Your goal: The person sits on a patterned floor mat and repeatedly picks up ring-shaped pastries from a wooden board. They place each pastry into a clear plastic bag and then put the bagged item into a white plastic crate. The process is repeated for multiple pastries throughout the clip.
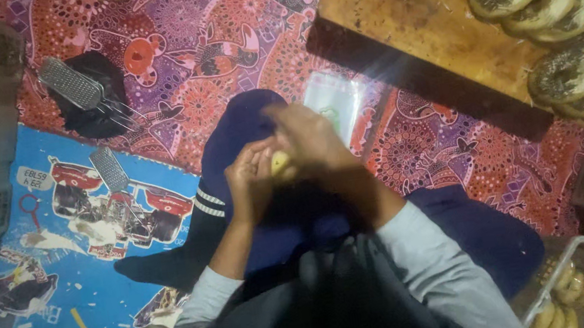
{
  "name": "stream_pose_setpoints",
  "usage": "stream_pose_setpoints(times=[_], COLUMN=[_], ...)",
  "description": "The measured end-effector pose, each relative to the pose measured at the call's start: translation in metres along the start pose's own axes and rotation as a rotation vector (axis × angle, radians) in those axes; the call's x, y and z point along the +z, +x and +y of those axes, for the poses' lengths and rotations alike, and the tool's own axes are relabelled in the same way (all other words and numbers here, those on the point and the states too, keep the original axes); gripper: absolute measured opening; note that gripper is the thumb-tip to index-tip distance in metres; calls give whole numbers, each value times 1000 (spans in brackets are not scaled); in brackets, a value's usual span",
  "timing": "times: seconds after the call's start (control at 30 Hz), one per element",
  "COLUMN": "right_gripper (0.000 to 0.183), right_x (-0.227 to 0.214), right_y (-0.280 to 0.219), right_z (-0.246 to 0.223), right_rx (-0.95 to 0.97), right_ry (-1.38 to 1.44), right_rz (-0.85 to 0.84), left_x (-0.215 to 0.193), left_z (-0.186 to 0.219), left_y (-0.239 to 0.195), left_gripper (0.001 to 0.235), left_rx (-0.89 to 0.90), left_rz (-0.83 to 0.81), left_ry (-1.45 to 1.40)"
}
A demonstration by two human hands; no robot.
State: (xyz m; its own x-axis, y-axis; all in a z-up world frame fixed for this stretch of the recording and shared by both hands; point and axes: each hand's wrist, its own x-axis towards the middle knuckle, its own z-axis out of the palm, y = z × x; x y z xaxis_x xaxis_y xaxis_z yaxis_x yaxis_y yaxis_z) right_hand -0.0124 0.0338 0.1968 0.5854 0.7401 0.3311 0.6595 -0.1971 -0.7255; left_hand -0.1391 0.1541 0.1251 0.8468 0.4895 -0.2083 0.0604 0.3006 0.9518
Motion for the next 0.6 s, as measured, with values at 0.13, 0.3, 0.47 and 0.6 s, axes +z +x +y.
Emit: stream_pose_setpoints(times=[0.13,0.3,0.47,0.6], right_gripper=[34,41,43,51], right_x=[-21,-4,5,-20], right_y=[10,-12,-19,-31], right_z=[7,-16,10,61], right_rx=[210,-191,-184,305], right_ry=[-217,-254,-151,100], right_rz=[128,3,10,46], left_x=[7,10,12,21], left_z=[15,8,12,23], left_y=[10,9,6,1], left_gripper=[18,18,18,19], left_rx=[111,-21,46,63], left_rz=[46,79,1,90], left_ry=[161,56,356,228])
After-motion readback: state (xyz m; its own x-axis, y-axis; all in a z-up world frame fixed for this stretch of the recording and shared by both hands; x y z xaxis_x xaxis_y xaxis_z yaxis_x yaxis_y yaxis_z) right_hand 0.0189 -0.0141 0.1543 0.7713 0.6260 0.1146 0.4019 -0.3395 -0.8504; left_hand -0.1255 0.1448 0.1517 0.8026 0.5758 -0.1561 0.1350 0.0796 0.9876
